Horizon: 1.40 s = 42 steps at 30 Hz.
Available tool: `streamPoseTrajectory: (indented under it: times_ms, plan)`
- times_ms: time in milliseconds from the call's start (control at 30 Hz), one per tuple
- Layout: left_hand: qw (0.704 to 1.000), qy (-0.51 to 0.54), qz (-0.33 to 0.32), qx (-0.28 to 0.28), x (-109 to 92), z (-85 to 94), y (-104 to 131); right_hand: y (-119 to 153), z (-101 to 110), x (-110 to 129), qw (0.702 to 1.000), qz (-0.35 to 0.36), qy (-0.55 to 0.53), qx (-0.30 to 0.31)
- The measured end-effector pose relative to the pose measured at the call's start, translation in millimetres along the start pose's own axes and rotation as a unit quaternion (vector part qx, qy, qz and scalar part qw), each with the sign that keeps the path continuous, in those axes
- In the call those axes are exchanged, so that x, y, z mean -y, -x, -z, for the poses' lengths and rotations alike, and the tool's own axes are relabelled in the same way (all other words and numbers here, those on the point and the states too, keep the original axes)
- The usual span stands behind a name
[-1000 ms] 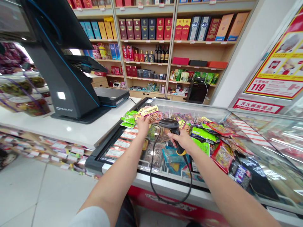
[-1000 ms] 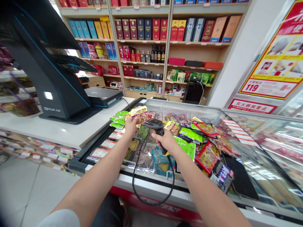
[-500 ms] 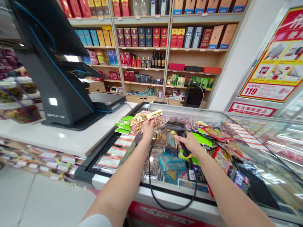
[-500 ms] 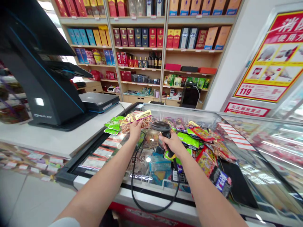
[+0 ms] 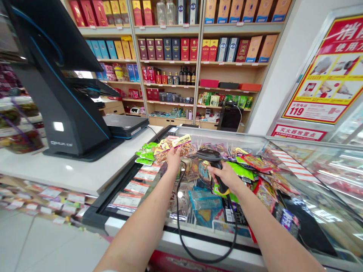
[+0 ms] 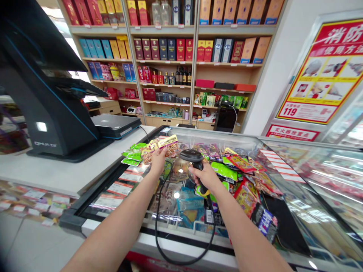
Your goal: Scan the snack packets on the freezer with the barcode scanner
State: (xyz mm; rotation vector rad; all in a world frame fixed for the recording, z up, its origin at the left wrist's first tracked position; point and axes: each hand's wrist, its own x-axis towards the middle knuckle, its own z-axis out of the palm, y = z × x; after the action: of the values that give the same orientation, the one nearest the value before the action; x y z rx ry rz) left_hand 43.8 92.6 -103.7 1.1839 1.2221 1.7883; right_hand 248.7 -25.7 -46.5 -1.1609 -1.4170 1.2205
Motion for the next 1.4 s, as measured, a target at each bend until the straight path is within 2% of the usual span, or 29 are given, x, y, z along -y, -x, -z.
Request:
streamPoseTrajectory:
  times_ms: [400,533,633,733,800,933,1067,1233,1300,1400]
  plan:
    - [1.0,0.022,-0.006,0.001,-5.5,-0.1,3.9,-1.1,1.4,1.3,1.0,-0.007,-0.012,-0.004]
    - [1.0,0.022,0.015,-0.001,-8.0,-5.6,8.6,-0.6,-0.1,2.3,1.0,-0.004,-0.018,-0.012]
    - [0.999,0.032,0.022,0.017,-8.7,-15.2,11.8,2.7,2.4,7.8,0.999,0.001,-0.032,-0.017]
    - [0.998,0.034,0.019,0.053,-11.2,-34.0,15.5,8.5,13.1,14.0,0.999,0.011,-0.027,-0.033]
    - [0.995,0.039,0.028,0.085,-14.8,-53.5,20.4,13.6,25.3,16.3,0.998,0.018,-0.029,-0.047]
    - [0.983,0.07,0.07,0.157,-22.8,-104.5,37.2,27.1,56.1,16.0,0.995,0.021,-0.043,-0.093]
    - [0.979,0.049,0.079,0.181,-25.7,-154.0,55.3,43.5,84.5,13.9,0.988,0.006,-0.044,-0.15]
    - [0.974,-0.108,0.062,0.19,-29.3,-192.0,73.6,61.6,109.2,12.2,0.978,0.001,-0.063,-0.199]
    - [0.958,-0.192,0.049,0.208,-34.4,-200.5,79.9,67.0,116.2,11.7,0.978,0.005,-0.075,-0.195]
    - [0.915,-0.328,0.042,0.23,-45.3,-209.0,88.8,73.9,123.6,11.6,0.979,0.004,-0.072,-0.19]
